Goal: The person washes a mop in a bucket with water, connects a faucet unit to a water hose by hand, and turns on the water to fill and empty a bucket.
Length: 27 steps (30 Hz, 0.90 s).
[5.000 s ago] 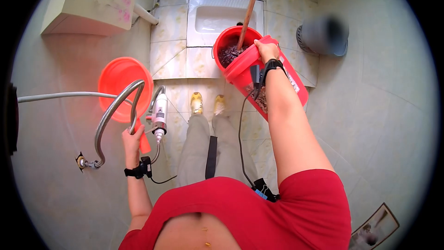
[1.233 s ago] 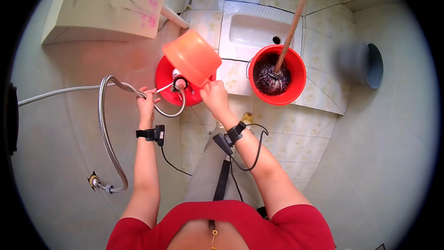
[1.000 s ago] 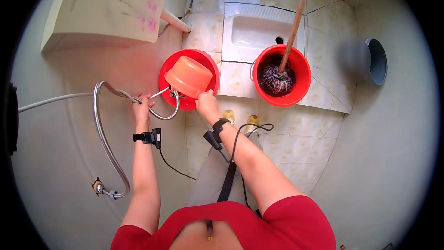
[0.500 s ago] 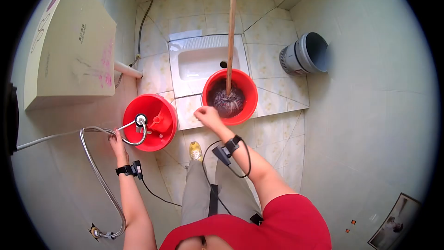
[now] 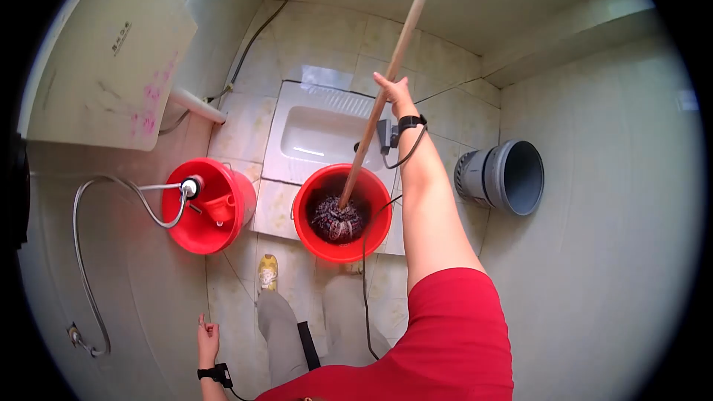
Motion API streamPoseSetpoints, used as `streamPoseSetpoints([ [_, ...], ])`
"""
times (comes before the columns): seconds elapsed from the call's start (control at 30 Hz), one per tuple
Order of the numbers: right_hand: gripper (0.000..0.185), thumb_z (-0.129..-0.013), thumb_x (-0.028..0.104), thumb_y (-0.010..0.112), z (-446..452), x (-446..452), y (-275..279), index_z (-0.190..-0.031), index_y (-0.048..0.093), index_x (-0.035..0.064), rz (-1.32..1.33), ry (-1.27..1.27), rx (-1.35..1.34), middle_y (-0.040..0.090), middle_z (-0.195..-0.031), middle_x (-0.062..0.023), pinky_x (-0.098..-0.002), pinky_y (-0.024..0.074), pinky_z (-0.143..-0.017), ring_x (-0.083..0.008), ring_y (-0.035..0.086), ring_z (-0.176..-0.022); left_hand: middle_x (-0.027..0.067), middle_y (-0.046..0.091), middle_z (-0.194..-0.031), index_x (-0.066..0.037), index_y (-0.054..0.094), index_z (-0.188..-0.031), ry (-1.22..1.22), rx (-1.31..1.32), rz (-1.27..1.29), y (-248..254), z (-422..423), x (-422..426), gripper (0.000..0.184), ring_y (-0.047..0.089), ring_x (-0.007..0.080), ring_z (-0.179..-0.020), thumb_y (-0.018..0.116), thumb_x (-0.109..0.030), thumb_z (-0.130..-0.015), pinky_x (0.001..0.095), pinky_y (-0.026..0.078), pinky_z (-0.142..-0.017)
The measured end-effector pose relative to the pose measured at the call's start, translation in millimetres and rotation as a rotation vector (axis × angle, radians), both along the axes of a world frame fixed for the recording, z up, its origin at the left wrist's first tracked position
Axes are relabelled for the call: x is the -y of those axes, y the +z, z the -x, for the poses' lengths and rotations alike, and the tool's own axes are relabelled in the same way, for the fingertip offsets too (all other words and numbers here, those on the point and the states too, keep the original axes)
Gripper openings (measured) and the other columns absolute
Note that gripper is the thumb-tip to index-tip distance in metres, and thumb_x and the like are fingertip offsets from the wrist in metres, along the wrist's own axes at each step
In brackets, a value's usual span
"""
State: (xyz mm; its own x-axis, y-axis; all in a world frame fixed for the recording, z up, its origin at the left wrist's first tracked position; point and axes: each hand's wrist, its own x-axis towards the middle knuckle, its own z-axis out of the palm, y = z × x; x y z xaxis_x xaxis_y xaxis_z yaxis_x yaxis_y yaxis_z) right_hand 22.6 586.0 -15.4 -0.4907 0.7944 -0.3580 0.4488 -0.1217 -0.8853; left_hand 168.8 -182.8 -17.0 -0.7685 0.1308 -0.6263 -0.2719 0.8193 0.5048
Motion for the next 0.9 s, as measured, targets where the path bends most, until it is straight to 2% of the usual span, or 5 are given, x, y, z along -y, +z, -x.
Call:
streamPoseSetpoints([
  [0.1,0.055,-0.063,0.031,0.078,16,-13,-7,-0.094,0.039,0.0073,0.221,0.007,-0.197,0.046,-0.073,-0.002,-0.0337,0.0417,-0.06,-0.0144,0.049,-0.068,0.0081,0.057,-0.075,0.0,0.032,-0.13,-0.003,0.094,0.053,37,-50,-7,0.051,0.055,0.0165,-0.066,0.05,-0.008,-0.083,0.0281,0.046,-0.064],
  [0.33,0.014,-0.079,0.012,0.062,-70,77,149,-0.082,0.049,0.006,0.208,0.336,-0.478,0.054,-0.071,-0.0059,-0.0312,0.0453,-0.068,-0.0188,0.058,-0.069,0.0134,0.06,-0.08,0.001,0.044,-0.12,-0.151,0.084,0.197,129,-82,-17,0.043,0.058,0.0277,-0.073,0.053,-0.013,-0.081,0.0354,0.047,-0.067],
  [0.6,0.019,-0.072,0.015,0.057,-167,168,501,-0.081,0.042,0.0089,0.2,1.088,-1.115,0.045,-0.056,0.0052,-0.016,0.0362,-0.043,-0.0049,0.042,-0.044,0.0161,0.056,-0.103,0.001,0.046,-0.117,-0.503,-0.398,-0.35,253,0,-178,0.05,0.053,0.0305,-0.096,0.063,-0.02,-0.075,0.0356,0.042,-0.084],
  [0.77,0.02,-0.082,0.022,0.054,-194,257,479,-0.074,0.04,0.0101,-0.161,0.964,-1.01,0.043,-0.051,0.0054,-0.0176,0.0375,-0.038,-0.0035,0.041,-0.04,0.0183,0.038,-0.125,-0.003,0.023,-0.134,-0.631,-0.434,-1.067,290,0,-318,0.09,0.036,0.0335,-0.117,0.073,-0.031,-0.065,0.0386,0.03,-0.099],
  [0.9,0.02,-0.081,0.019,0.055,-216,309,434,-0.073,0.039,0.0082,-0.306,0.848,-0.913,0.041,-0.048,0.0031,-0.0197,0.0349,-0.035,-0.0074,0.037,-0.035,0.0127,0.055,-0.086,-0.003,0.051,-0.095,-0.36,-0.652,-1.183,279,-47,-390,0.043,0.055,0.0286,-0.083,0.072,-0.027,-0.066,0.0361,0.044,-0.074],
])
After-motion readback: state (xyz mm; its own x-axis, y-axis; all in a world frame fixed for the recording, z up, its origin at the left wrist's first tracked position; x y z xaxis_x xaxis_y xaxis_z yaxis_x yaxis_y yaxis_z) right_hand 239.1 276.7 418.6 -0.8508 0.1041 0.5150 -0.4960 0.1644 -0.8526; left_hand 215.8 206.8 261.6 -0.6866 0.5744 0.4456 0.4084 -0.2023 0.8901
